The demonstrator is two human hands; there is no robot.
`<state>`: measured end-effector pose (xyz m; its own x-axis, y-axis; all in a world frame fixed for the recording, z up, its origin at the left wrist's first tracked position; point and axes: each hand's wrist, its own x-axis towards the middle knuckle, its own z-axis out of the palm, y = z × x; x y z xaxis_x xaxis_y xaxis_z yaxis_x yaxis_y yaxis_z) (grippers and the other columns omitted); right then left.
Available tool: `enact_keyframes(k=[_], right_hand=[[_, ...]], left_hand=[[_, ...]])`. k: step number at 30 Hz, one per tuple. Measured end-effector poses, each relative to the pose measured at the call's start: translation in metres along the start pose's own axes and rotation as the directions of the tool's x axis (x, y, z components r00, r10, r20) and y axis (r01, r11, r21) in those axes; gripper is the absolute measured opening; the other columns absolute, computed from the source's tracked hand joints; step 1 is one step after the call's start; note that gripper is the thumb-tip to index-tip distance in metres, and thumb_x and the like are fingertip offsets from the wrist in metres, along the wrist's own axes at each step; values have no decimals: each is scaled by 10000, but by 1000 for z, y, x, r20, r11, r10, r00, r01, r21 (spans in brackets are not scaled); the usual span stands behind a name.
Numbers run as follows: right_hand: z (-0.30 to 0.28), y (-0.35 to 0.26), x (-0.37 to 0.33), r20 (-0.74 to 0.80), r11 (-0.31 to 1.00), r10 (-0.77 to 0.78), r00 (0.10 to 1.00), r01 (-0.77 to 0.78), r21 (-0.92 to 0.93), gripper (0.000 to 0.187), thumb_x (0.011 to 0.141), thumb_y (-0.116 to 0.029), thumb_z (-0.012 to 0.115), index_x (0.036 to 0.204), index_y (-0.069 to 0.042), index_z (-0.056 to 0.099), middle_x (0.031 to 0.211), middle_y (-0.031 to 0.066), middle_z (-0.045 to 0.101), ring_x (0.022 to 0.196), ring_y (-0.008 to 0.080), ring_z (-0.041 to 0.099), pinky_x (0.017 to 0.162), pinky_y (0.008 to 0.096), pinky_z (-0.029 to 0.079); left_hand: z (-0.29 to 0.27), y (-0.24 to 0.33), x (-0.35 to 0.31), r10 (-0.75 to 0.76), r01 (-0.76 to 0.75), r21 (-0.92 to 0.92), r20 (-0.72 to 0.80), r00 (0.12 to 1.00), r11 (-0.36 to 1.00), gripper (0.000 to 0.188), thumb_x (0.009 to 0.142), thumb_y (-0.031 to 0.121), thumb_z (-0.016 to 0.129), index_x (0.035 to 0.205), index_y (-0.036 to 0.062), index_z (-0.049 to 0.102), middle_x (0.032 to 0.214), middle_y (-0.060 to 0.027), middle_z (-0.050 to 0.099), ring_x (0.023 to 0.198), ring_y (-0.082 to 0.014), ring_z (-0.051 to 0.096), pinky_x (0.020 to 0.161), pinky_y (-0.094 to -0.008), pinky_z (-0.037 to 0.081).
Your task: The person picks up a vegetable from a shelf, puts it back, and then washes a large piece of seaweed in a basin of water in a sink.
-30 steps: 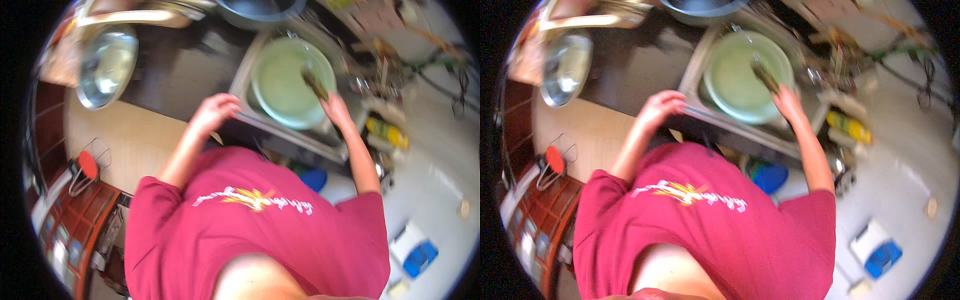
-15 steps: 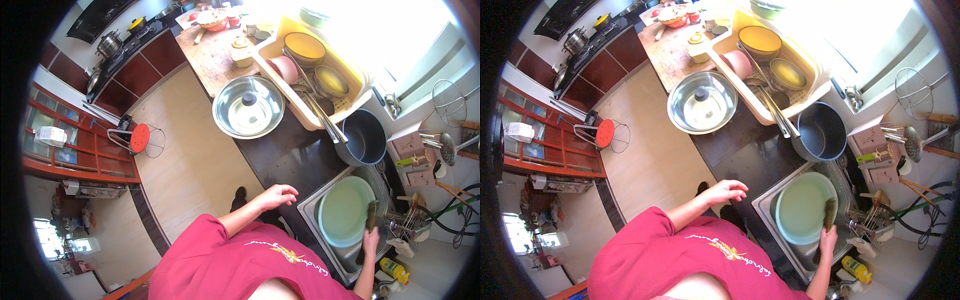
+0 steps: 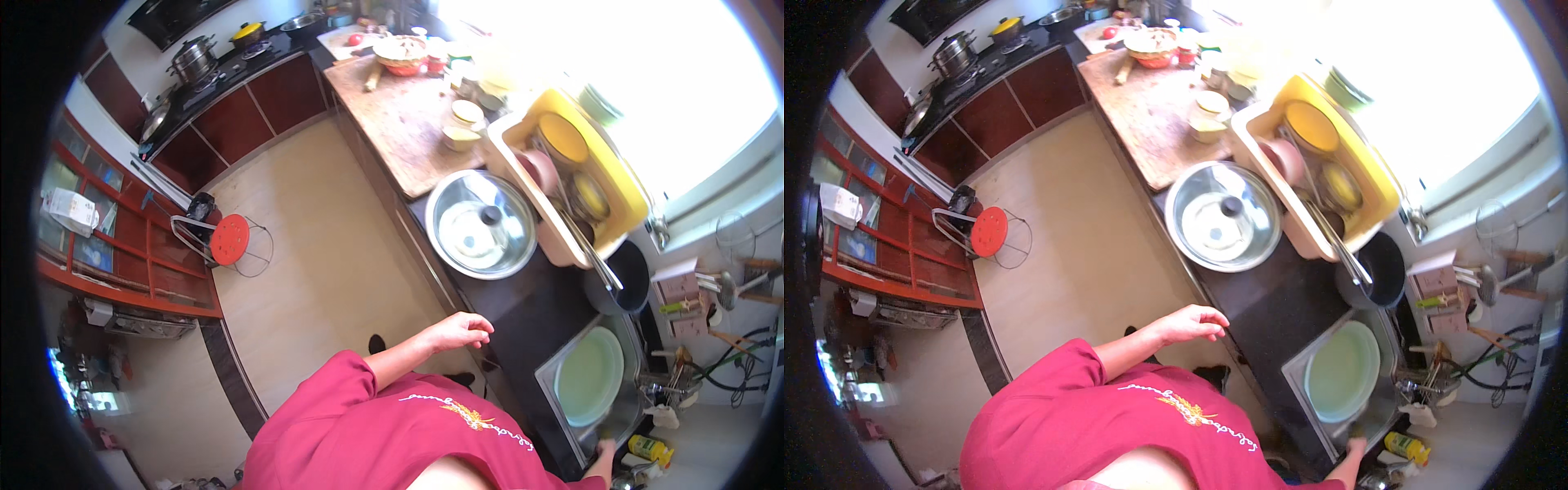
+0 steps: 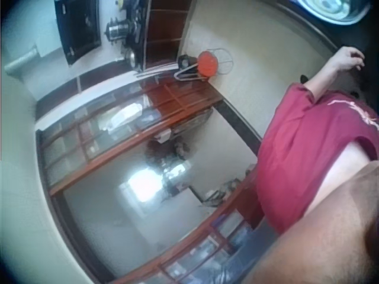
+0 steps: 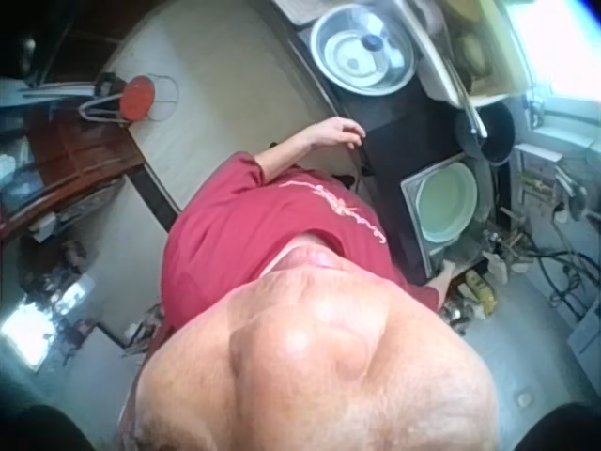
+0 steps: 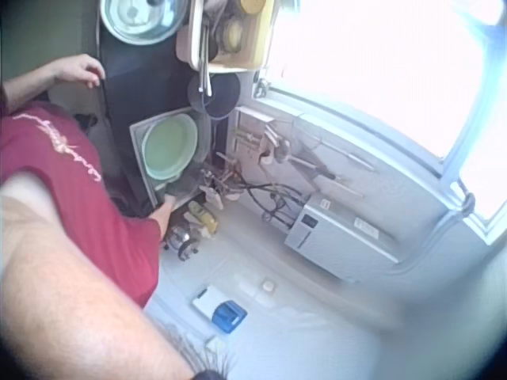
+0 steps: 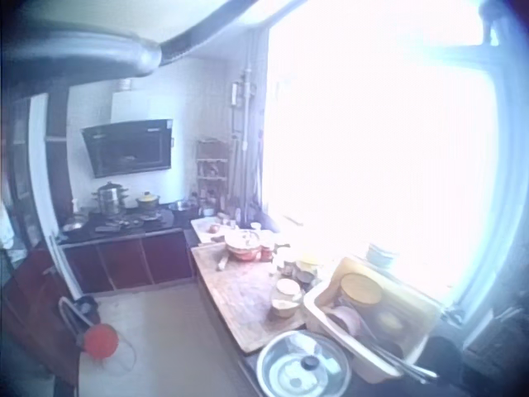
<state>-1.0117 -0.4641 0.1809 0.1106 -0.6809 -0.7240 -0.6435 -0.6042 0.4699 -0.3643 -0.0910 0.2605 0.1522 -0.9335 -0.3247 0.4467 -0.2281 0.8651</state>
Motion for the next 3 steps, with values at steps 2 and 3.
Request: enact_keyframes(k=[2, 3], right_hand=[[-6, -42, -43, 294, -38, 488, 822, -317, 948, 538, 757, -252, 581, 1245, -73, 443, 1335, 185, 354, 1240, 231, 346, 977, 362, 334], [-15, -56, -48, 282, -3, 479, 831, -319, 948, 538, 757, -252, 581, 1245, -73, 443, 1335, 185, 354, 1240, 231, 346, 977, 362, 334]], left_hand=[[-47, 15, -42, 39, -37, 44, -46, 998, 998, 254, 824, 146, 551, 1034, 4, 560, 909, -70, 606, 787, -112, 569, 716, -245, 469], [-75, 14, -70, 65, -63, 12, -133, 989, 998, 258, 827, 154, 563, 1039, 6, 560, 921, -76, 605, 818, -121, 571, 744, -265, 473]])
